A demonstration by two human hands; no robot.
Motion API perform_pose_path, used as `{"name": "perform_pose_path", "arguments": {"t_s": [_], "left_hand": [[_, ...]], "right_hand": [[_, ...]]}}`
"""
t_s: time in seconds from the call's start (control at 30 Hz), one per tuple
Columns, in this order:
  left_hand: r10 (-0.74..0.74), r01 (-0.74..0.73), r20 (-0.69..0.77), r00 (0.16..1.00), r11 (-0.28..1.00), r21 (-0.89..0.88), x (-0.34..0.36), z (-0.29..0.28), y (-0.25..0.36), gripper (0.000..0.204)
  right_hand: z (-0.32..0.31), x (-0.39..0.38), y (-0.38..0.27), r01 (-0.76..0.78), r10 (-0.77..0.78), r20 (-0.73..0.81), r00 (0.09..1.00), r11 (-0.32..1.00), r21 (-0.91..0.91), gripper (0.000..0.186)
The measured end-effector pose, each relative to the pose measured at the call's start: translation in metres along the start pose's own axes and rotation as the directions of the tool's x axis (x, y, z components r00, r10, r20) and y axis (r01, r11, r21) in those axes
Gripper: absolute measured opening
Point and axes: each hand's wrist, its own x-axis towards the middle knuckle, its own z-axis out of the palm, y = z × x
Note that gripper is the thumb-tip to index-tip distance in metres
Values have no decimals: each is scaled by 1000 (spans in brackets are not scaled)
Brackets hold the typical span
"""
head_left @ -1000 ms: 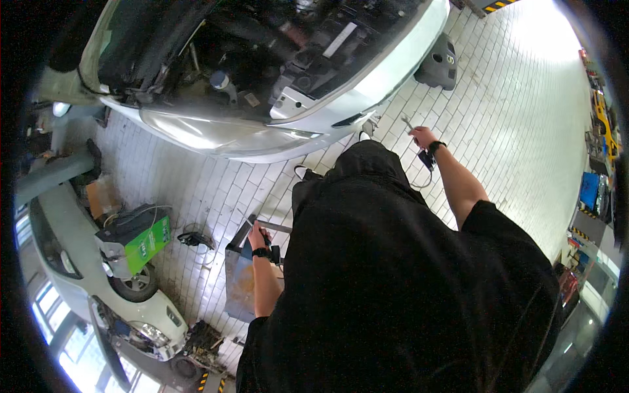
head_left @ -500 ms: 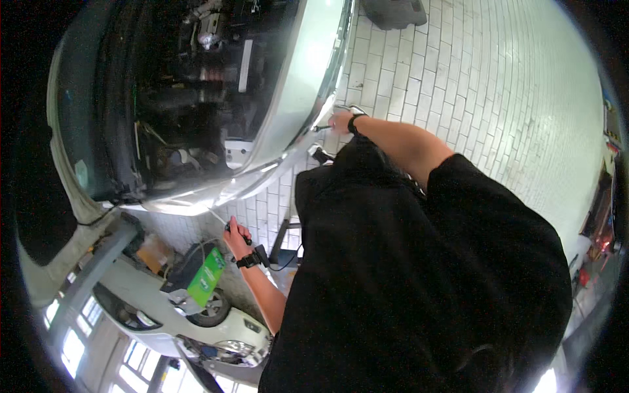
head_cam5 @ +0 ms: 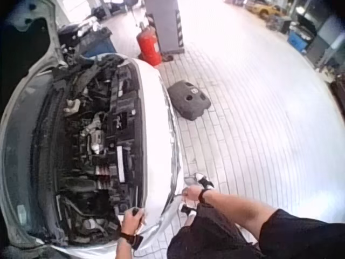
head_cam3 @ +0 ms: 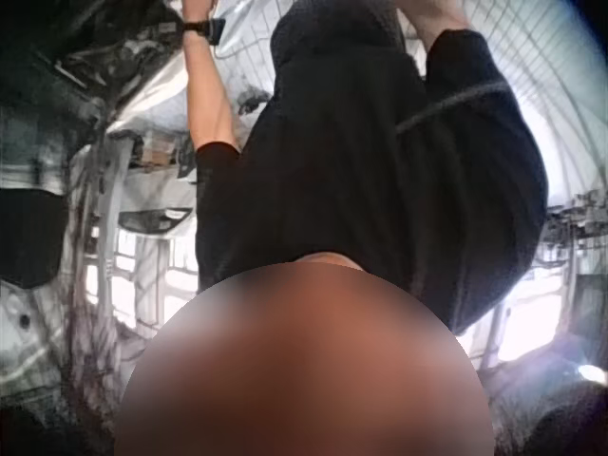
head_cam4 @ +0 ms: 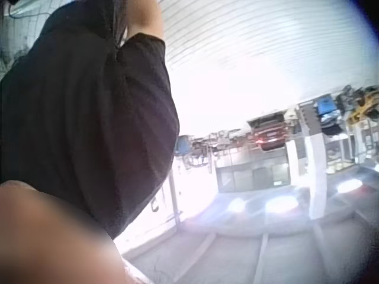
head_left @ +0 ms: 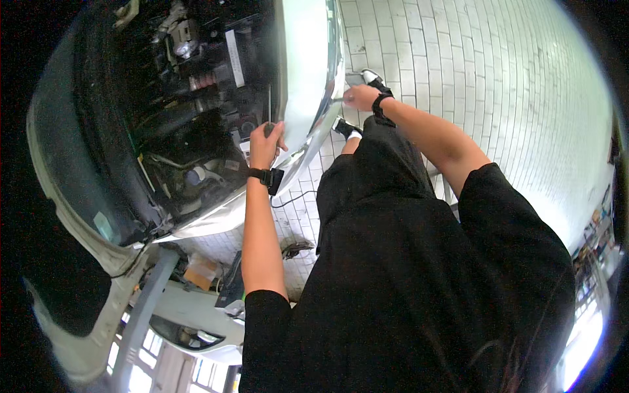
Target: The person walks to a white car with its hood open and uses a wrench and a screwdriver to work on components within the engine bay. The person repeatedly tightens and adjusts parts under the hood.
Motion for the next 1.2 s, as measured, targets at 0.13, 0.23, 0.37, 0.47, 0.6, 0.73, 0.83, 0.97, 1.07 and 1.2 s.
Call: {"name": "perform_pose_path", "arguments": {"t_s": [0.13,0.23,0.37,0.47,0.6,0.73,0.83,0.97,1.07,1.2], "left_hand": [[-61,61,-53,997,998,-8,8,4,1,36],[-54,54,-61,997,999,-10,7,6,0,35],[34,-22,-78,996,988,151,5,11,1,33],[45,-26,-94,995,981,190,4,14,3,35],[45,-22,-126,991,983,181,3,16,2,35],[44,-23,-174,984,993,119,3,21,-4,33],[67,-36,-161,985,981,189,4,21,-6,29],[10,32,-181,984,974,226,6,23,-4,31],[44,15,-194,980,957,289,5,27,-3,34],[24,53,-246,969,952,301,2,32,-1,35]], "right_hand": [[1,1,-1,-4,-1,-97,995,998,-57,25],[21,4,3,25,-24,-103,994,1000,2,24],[56,7,12,27,-9,-160,987,993,111,27],[68,6,14,11,32,-185,982,974,225,32],[57,-1,6,-38,72,-195,978,984,176,31],[34,-12,-2,-12,26,-195,980,997,71,29],[27,-25,-1,-110,124,-186,975,990,85,27],[29,-40,18,-71,104,-258,960,988,134,25],[41,-43,34,-36,101,-275,956,972,232,28],[58,-40,39,35,162,-348,924,867,497,28]]}}
